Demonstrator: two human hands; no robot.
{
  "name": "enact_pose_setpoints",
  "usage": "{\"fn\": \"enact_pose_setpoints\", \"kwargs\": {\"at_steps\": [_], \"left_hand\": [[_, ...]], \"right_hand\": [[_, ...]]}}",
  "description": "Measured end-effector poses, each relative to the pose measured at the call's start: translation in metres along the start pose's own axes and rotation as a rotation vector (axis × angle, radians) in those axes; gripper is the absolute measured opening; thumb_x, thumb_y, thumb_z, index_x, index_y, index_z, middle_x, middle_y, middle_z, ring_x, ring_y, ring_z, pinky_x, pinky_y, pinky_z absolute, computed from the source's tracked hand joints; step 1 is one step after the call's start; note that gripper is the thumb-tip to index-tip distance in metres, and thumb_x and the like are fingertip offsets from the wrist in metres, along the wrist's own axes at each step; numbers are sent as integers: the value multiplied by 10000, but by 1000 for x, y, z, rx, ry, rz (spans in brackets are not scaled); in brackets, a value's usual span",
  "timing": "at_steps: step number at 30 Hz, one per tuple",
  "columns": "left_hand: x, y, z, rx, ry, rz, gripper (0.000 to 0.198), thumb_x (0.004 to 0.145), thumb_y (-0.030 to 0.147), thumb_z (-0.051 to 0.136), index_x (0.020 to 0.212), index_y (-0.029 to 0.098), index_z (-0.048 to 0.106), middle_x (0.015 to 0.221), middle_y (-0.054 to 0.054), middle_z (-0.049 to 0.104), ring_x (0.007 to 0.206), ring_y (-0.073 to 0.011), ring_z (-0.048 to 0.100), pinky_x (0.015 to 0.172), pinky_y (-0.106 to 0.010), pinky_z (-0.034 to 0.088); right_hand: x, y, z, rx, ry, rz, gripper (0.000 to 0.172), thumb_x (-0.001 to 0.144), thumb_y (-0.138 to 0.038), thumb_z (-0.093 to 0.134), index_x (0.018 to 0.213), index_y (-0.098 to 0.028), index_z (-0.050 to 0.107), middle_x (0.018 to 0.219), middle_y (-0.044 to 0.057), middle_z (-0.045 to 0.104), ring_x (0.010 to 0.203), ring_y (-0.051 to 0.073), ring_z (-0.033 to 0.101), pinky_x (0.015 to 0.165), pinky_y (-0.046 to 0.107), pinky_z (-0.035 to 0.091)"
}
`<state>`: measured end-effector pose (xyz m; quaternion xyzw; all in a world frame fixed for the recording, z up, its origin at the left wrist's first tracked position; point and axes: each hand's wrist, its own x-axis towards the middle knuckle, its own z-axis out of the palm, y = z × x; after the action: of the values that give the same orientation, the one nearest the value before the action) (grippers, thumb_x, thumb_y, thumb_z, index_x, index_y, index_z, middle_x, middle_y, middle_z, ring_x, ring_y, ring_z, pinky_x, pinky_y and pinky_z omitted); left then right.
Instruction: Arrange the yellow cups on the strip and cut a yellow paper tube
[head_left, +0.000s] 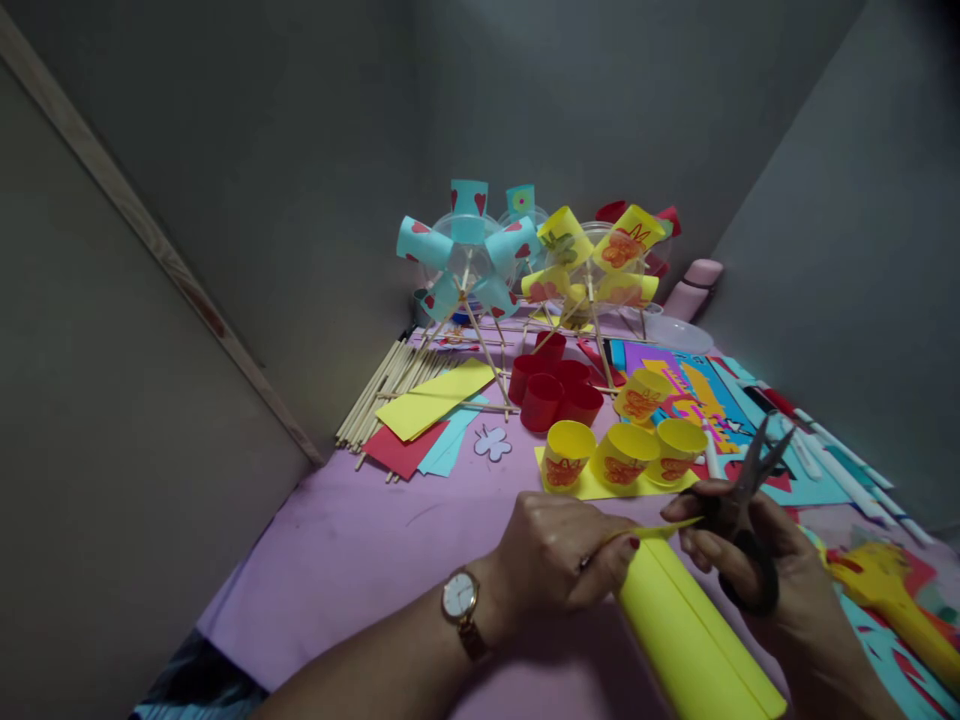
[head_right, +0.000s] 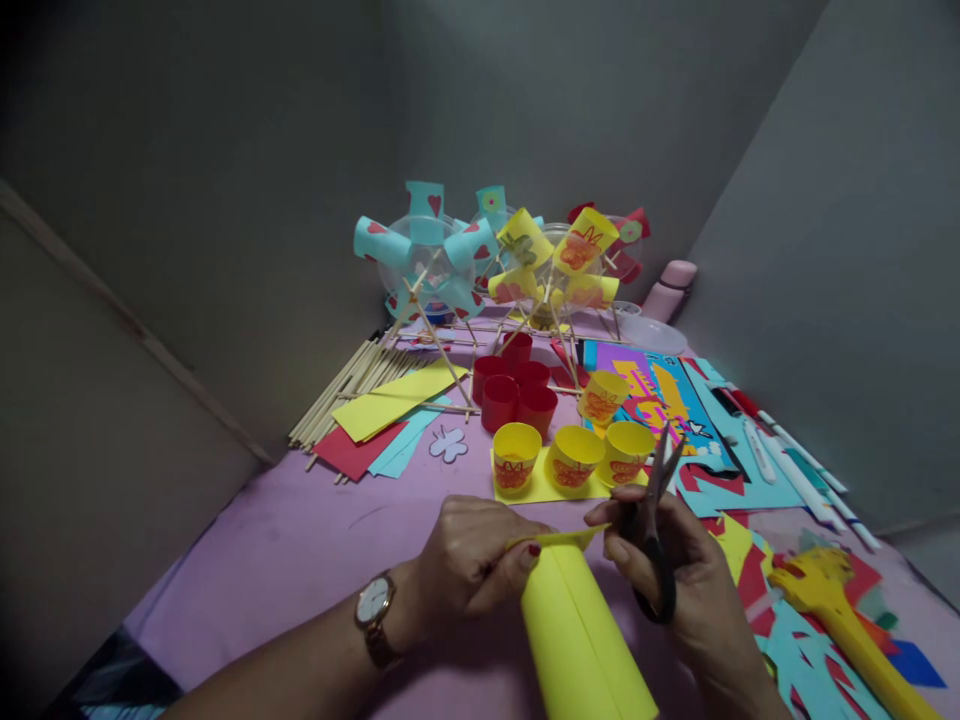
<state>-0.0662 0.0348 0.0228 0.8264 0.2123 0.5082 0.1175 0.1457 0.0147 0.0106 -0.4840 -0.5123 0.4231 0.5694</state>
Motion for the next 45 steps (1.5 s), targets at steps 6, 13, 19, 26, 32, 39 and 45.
{"fn": "enact_pose_setpoints", "kwargs": {"at_steps": [6, 13, 19, 26, 32, 39, 45], "left_hand": [[-1, 0, 1, -4, -3, 4, 327, 953, 235, 375, 974, 120, 681, 739, -19, 741, 562, -114, 648, 513, -228, 464], [-2, -1, 3, -23, -43, -34, 369, 967, 278, 348, 983, 115, 678, 717, -37, 732, 572, -124, 650, 533, -235, 474], [-1, -1, 3, -26, -23, -50, 331, 949, 242, 378, 937, 117, 685, 711, -36, 729, 572, -127, 649, 534, -230, 467], [-1, -2, 3, -47, -66, -80, 341, 948, 231, 369, 919, 111, 687, 736, -49, 736, 609, -127, 662, 548, -228, 483], [0, -2, 3, -93, -108, -118, 316, 927, 231, 404, 1001, 112, 687, 851, -58, 752, 653, -133, 677, 584, -231, 501], [0, 0, 2, -104, -152, -155, 351, 948, 281, 379, 1072, 136, 674, 911, -54, 752, 679, -130, 681, 608, -226, 506], [1, 2, 1, -213, -165, -205, 375, 937, 300, 389, 1108, 114, 667, 972, -90, 742, 697, -140, 682, 636, -234, 509]], "right_hand": [[-3, 4, 2, -35, -3, 63, 329, 601, -361, 848, 881, -326, 677, 752, -35, 670, 666, 126, 620, 590, 154, 521], [-6, 4, 4, -34, -21, 70, 281, 658, -356, 813, 895, -344, 663, 813, -37, 659, 708, 143, 604, 604, 193, 513], [-6, 0, 7, -45, -82, 59, 243, 703, -341, 784, 911, -338, 658, 749, -45, 642, 653, 128, 590, 597, 197, 506], [-4, -3, 10, -50, -81, 13, 256, 670, -318, 810, 892, -332, 684, 723, -41, 660, 653, 130, 615, 580, 176, 513], [-6, -1, 10, -23, -80, 65, 257, 691, -304, 797, 917, -316, 675, 738, -28, 648, 655, 152, 600, 580, 231, 516], [-4, -5, 12, -62, -85, 30, 234, 690, -329, 796, 891, -332, 677, 706, -39, 645, 631, 130, 594, 547, 189, 497], [-5, -6, 14, -47, -74, 53, 237, 691, -333, 794, 898, -326, 678, 693, -38, 631, 612, 129, 585, 537, 194, 496]]}}
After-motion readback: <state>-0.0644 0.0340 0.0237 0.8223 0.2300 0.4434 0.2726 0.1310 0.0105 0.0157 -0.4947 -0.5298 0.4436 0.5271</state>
